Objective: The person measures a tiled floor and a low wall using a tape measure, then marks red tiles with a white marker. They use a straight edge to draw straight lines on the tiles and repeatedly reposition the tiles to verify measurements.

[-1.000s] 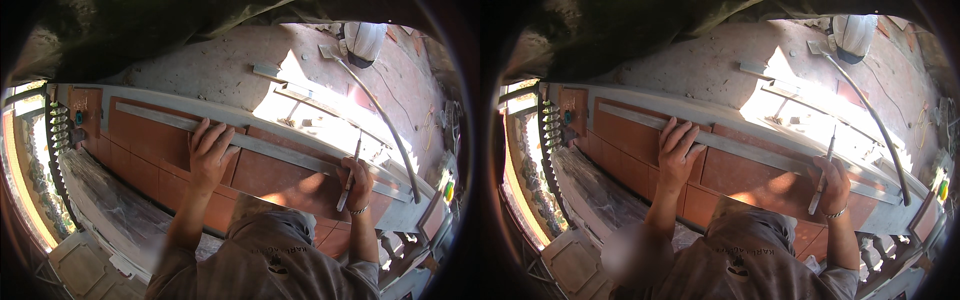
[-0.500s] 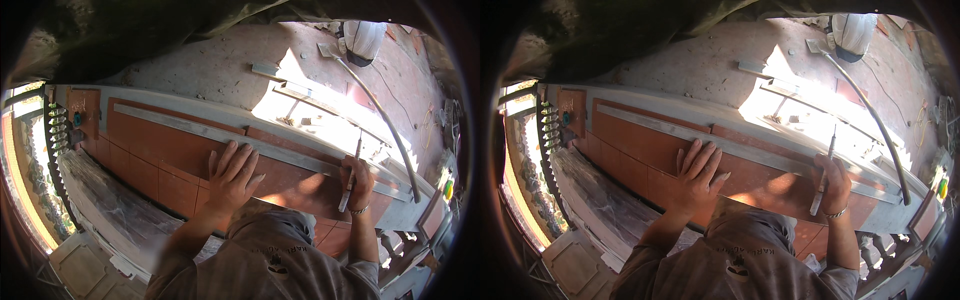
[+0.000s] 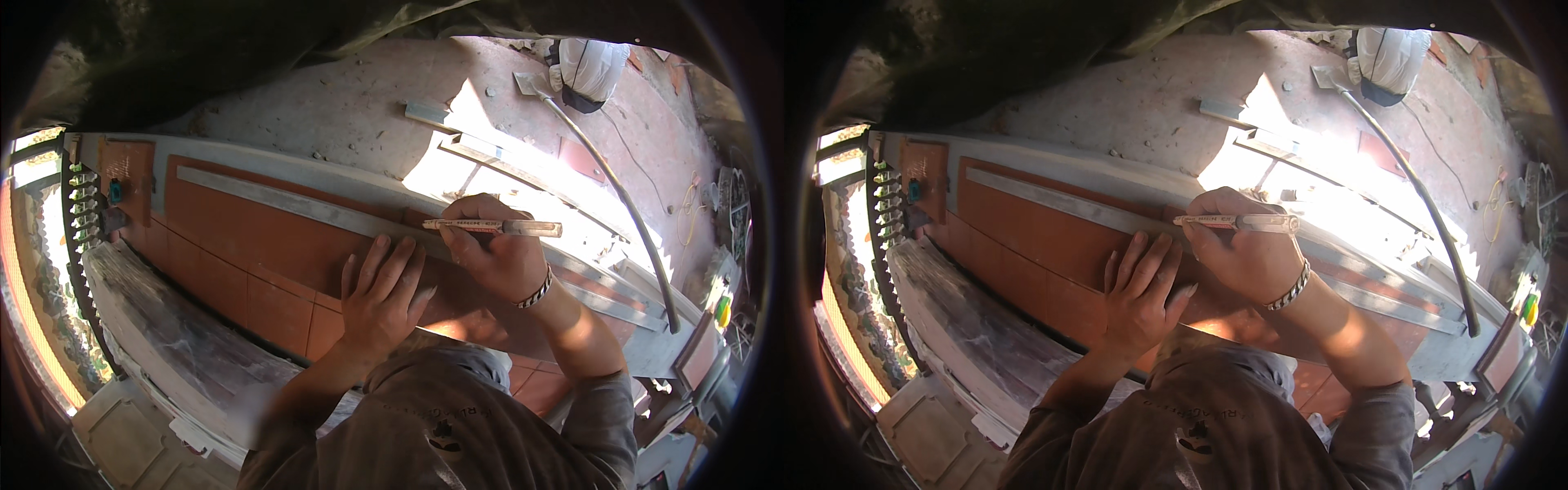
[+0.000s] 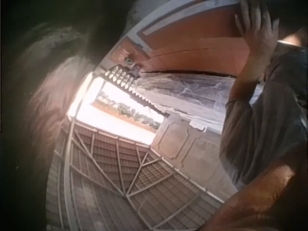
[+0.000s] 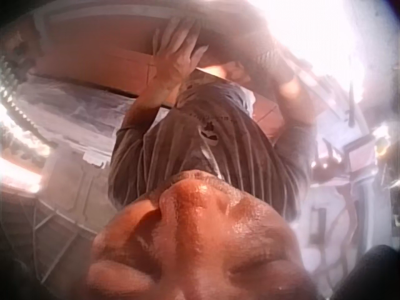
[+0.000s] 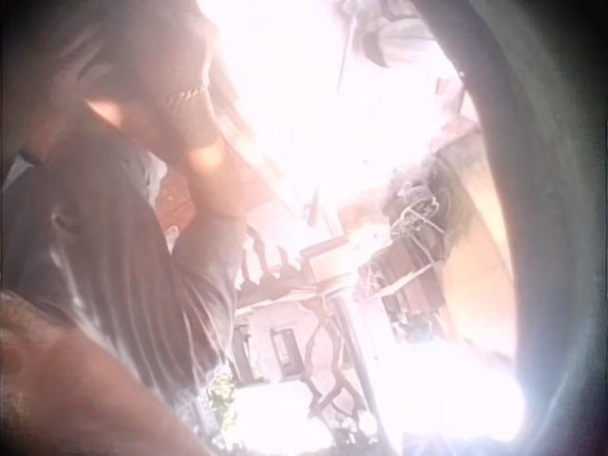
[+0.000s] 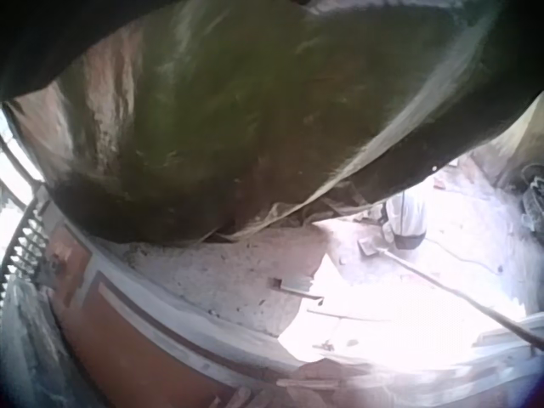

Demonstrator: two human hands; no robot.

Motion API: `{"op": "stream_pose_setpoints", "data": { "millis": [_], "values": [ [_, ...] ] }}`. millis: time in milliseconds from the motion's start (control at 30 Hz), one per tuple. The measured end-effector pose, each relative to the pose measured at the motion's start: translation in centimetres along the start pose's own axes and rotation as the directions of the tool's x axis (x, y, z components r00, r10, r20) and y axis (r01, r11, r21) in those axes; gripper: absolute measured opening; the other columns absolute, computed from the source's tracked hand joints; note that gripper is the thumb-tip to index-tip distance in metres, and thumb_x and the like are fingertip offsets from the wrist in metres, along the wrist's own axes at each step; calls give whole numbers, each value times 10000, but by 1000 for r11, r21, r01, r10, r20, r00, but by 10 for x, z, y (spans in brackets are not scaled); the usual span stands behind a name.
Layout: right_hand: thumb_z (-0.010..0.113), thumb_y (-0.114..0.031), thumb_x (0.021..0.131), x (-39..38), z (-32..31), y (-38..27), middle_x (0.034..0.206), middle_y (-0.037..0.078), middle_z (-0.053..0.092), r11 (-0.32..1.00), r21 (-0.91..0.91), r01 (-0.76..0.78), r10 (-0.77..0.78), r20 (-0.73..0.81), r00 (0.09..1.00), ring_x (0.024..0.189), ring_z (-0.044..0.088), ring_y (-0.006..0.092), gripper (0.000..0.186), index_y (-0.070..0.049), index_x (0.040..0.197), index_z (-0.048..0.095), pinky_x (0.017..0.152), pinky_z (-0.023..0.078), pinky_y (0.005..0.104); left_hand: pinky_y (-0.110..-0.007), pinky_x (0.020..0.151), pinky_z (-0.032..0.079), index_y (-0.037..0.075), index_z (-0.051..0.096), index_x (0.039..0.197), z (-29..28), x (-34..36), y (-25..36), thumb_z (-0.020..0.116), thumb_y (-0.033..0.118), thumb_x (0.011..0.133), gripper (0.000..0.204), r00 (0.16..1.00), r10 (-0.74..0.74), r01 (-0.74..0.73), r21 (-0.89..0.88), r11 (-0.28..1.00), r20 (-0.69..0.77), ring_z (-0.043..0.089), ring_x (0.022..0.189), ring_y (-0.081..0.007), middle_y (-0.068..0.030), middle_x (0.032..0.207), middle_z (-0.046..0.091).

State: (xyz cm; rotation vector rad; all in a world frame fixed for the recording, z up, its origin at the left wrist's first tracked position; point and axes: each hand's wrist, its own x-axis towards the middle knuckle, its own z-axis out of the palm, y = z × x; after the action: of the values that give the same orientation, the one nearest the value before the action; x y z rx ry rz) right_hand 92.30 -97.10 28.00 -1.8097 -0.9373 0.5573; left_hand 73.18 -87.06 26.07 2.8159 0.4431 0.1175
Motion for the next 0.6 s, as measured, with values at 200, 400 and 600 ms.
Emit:
{"op": "stream_pose_setpoints", "data": {
  "millis": [200, 400, 600],
  "values": [
    [717, -121, 843, 7, 15, 1, 912, 71, 709, 989, -87, 120, -119, 15, 993, 740, 702, 252, 90, -49, 895, 700, 650, 559, 343, -562, 1022, 377, 160, 685, 1210, -1, 2, 1, 745, 367, 815, 449, 999, -42, 42, -36, 998, -20, 464, 1351, -261, -6, 1402, 549],
    [701, -109, 844, 7, 19, 0, 903, 73, 706, 981, -137, 135, -129, 52, 990, 717, 701, 255, 78, -45, 888, 694, 628, 562, 339, -559, 1008, 391, 155, 689, 1193, -2, 3, 1, 749, 353, 814, 432, 998, -46, 44, -59, 997, -31, 469, 1344, -267, -7, 1398, 550],
    [682, -73, 821, 4, 10, -2, 811, 78, 667, 954, -209, 215, -199, 95, 975, 685, 680, 267, 38, -47, 828, 655, 604, 554, 342, -542, 1000, 398, 137, 673, 1221, -1, 3, 2, 749, 351, 813, 467, 999, -33, 31, -52, 998, -38, 460, 1348, -278, -17, 1404, 542]
  ]
}}
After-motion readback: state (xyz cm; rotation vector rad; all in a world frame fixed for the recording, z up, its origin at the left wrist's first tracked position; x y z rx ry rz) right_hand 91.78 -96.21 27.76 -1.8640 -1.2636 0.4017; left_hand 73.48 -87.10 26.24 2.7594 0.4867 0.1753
